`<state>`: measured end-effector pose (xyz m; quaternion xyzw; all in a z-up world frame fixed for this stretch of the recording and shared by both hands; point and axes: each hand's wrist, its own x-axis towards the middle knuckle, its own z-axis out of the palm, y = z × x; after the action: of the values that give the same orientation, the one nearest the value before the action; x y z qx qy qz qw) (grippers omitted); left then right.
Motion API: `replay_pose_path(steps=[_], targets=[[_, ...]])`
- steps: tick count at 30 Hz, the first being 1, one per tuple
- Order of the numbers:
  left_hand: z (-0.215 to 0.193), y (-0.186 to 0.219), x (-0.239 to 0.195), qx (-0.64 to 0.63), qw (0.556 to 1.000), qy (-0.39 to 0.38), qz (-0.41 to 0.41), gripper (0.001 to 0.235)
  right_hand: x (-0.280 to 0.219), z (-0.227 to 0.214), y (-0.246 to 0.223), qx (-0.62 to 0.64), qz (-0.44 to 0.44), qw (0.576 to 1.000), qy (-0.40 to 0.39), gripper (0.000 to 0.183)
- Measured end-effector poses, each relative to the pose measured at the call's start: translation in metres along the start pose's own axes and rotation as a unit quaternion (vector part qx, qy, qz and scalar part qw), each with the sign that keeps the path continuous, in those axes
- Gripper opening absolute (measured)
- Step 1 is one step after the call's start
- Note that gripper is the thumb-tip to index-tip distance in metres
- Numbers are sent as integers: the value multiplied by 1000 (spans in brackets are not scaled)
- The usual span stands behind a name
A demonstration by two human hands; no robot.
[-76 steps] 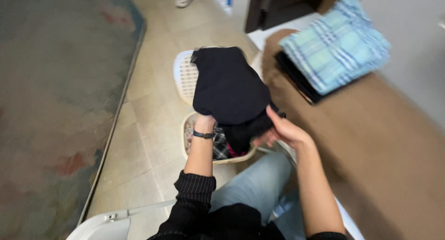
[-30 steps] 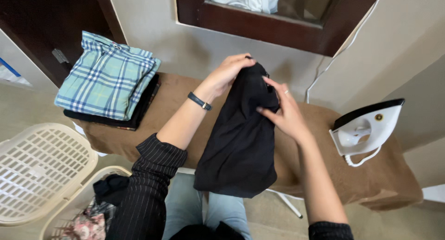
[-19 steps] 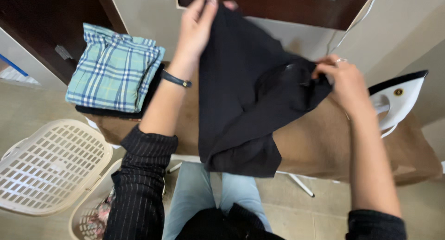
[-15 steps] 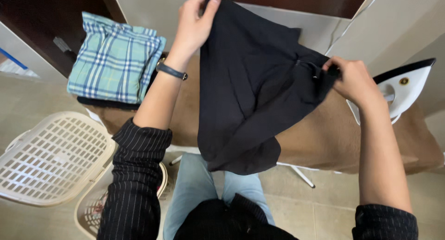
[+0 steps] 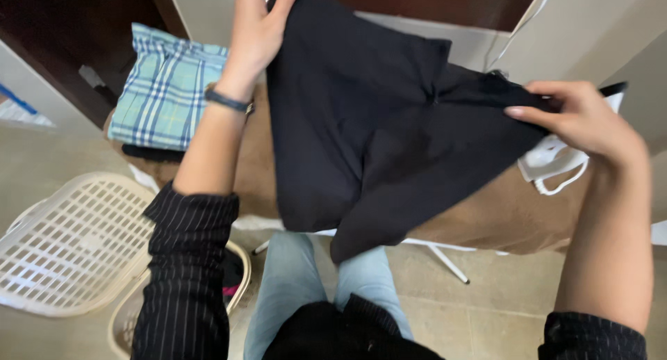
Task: The person irons a black garment on an ironing board, smoothing it out and repeatedly moving the iron across its surface, before folding the garment and placing it on a stack of clothes.
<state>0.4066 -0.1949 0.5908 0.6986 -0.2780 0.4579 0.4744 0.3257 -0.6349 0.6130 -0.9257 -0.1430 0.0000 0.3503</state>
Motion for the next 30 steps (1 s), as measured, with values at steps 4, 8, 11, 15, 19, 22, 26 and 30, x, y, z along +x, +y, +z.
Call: replay_pose_path(steps=[4, 8, 11, 15, 19, 22, 26, 30], targets=[[0, 23, -1, -24, 997, -62, -38, 11, -3, -27, -2, 43, -52, 996, 49, 14], [34, -53, -52, 19, 984, -88, -152, 31, 45, 7, 11, -66, 68, 992, 79, 38], [48, -96, -124, 108, 928, -186, -304, 38, 99, 88, 102, -37, -28, 999, -7, 40], [82, -114, -182, 371, 847, -238, -297, 39, 148, 186, 199, -335, -64, 940, -7, 31], [139, -90, -184, 306, 907, -232, -175, 24, 141, 202, 166, -304, -51, 951, -25, 37], [176, -94, -189, 161, 908, -335, -192, 30, 133, 195, 127, -264, -55, 962, -40, 30], [200, -118, -202, 80, 873, -403, -262, 39, 142, 201, 133, -272, -47, 960, -51, 27], [203, -131, -214, 41, 887, -371, -272, 41, 137, 209, 131, -367, -110, 923, -10, 26]])
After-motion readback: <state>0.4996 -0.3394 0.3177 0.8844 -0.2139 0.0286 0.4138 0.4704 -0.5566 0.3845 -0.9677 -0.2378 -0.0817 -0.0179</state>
